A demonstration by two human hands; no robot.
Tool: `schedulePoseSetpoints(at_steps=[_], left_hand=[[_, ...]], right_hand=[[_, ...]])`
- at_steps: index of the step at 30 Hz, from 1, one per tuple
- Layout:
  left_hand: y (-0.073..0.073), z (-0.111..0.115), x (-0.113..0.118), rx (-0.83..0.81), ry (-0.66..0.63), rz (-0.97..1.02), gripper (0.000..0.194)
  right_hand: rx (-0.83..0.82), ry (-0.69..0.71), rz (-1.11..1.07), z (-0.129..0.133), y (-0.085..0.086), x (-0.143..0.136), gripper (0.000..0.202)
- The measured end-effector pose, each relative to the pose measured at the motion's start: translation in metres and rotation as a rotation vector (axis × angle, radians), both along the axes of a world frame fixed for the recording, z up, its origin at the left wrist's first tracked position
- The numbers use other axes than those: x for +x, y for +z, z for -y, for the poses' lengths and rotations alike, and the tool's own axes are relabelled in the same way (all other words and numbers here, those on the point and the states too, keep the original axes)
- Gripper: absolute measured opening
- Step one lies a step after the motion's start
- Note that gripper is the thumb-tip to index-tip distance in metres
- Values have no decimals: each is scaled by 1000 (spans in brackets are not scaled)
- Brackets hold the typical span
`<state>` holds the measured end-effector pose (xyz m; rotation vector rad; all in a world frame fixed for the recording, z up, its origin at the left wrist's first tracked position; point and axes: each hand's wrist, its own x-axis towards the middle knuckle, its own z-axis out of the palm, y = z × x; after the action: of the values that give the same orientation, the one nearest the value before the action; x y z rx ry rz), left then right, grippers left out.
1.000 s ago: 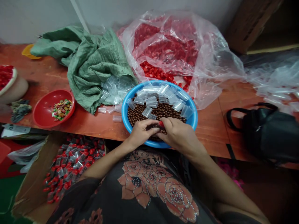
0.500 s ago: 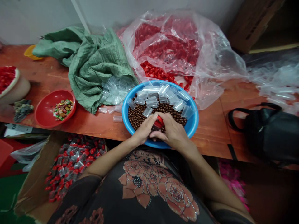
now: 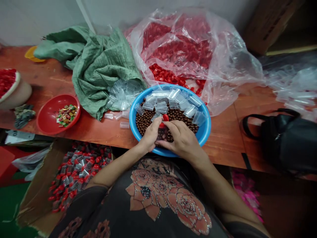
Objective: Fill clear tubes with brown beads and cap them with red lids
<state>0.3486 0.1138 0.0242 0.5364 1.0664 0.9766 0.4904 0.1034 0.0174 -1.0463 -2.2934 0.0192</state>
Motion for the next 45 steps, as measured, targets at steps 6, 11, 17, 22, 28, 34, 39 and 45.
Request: schedulePoseSetpoints(at_steps=[6, 11, 17, 22, 28, 34, 39, 45], left_hand=[[4, 6, 1, 30, -34, 0, 31], [8, 3, -10, 112, -193, 150, 48], [3, 2, -17, 122, -245, 16, 61], [-7, 6, -18, 359, -180, -100, 71], [-10, 10, -14, 411, -108, -178, 54], [-7, 10, -9, 284, -178, -143, 69], [-3, 11, -7, 369, -134, -268, 66], [6, 10, -10, 359, -153, -239, 61]], right_hand=[[32, 124, -70, -2, -12, 3, 68], [-258, 8, -337, -2, -16, 9, 104], [-291, 40, -377, -5, -9, 10, 95], [-82, 40, -176, 1, -2, 8, 83], [-34, 28, -82, -2, 0, 5, 72], [-64, 14, -63, -4, 3, -1, 56], [-59, 23, -34, -5, 11, -4, 42], [-51, 46, 26, -10, 15, -1, 39]])
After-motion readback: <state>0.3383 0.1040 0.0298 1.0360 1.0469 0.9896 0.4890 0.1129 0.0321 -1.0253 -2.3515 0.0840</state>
